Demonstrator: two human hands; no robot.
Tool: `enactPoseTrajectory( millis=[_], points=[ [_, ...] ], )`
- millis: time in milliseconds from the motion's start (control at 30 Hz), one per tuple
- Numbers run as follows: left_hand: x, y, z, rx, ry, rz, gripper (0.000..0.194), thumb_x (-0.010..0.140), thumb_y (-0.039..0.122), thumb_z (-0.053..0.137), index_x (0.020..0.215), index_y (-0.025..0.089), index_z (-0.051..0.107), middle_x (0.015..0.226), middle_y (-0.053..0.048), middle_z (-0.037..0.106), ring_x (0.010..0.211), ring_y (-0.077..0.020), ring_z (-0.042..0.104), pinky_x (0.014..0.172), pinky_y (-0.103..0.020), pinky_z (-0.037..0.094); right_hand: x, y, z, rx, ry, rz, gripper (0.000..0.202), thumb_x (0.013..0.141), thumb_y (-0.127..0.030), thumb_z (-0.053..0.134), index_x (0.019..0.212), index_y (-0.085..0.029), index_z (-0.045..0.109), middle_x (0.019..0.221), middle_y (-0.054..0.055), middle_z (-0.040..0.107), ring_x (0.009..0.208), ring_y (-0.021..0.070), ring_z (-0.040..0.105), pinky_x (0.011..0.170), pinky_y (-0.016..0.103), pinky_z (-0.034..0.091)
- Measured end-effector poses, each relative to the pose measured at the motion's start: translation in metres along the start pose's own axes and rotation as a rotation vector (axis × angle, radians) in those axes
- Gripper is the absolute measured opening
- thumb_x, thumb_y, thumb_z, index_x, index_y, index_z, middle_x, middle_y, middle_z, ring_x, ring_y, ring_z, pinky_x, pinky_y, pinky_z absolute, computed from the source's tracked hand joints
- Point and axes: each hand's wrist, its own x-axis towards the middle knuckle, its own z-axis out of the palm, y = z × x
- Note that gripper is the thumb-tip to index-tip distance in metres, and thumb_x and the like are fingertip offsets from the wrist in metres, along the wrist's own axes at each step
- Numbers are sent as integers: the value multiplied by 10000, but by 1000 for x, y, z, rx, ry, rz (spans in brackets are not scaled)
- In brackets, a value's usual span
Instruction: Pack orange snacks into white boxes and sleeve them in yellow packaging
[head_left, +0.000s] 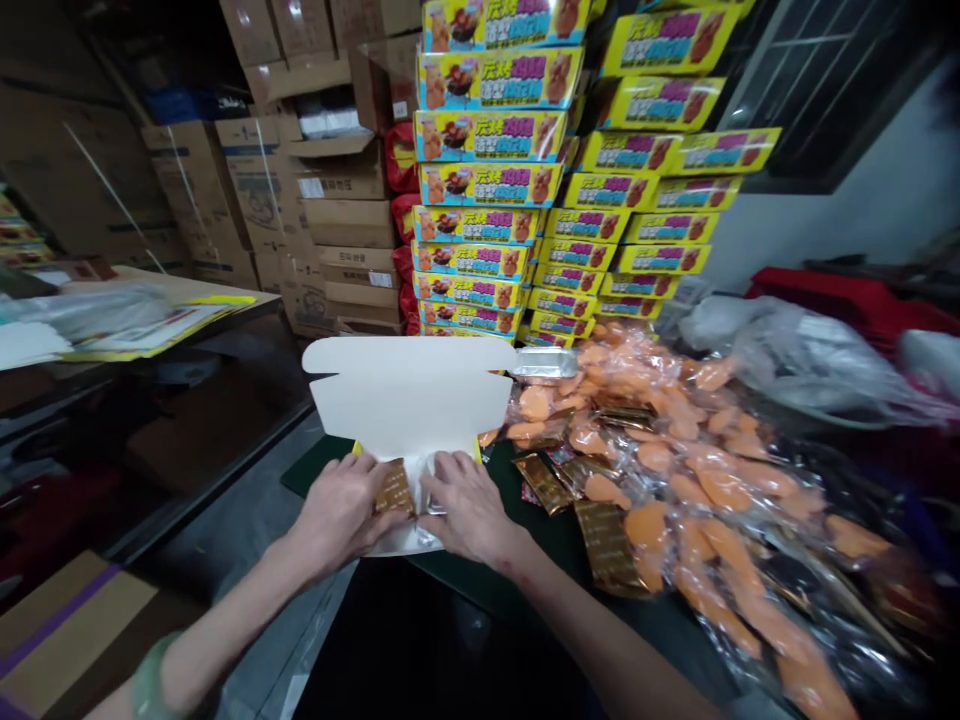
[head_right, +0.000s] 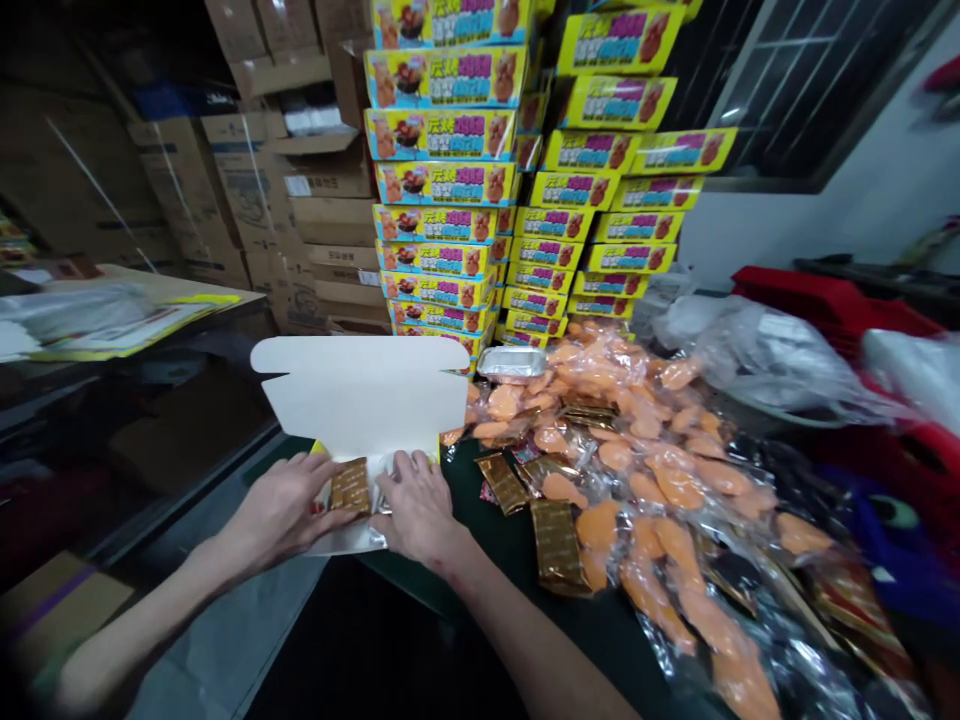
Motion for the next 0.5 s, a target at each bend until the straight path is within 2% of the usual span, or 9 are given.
enactPoseTrajectory(
  millis=[67,133,267,367,433,500],
  points=[
    [-9,-5,-1,32,-92,-39,183,781,313,513,760,182,639,737,-89,617,751,-242,557,711,-336,371,-1,1,1,35,28,7,382,739,-394,630,1064,-224,523,1093,56,465,1044,218,378,848,347,349],
    [-14,-10,0,-6,-122,-34,254,807,240,434,636,190,614,639,-71,605,658,-213,552,677,-317,347,-1,3,2,58,49,4,424,730,-390,638,1095,-226,496,1086,52,469,1037,212,380,850,339,348],
    [-13,-17,-2,-174,17,-147,242,804,286,410,749,206,632,703,-60,638,669,-202,559,641,-286,350,-2,5,5,97,77,-7,434,738,-397,629,1108,-220,488,1066,49,479,1022,203,393,858,333,345],
    [-9,-15,-3,-270,14,-233,222,796,302,428,842,205,622,744,-52,654,680,-195,579,621,-267,369,-3,7,6,128,110,-22,414,747,-403,628,1090,-210,499,1058,51,487,1023,198,404,860,326,347],
    [-7,-10,-1,-117,-53,-199,195,772,248,447,758,193,633,707,-73,643,692,-223,576,628,-293,367,-4,8,6,139,128,-27,384,759,-420,620,1060,-206,516,1039,50,498,1016,195,414,859,326,347],
    [-7,-6,2,101,-29,-118,191,734,172,455,695,180,641,804,-117,645,784,-270,563,656,-332,360,-5,10,6,140,149,-22,349,768,-430,614,1026,-209,535,1039,51,506,1023,195,417,863,330,344]
  ],
)
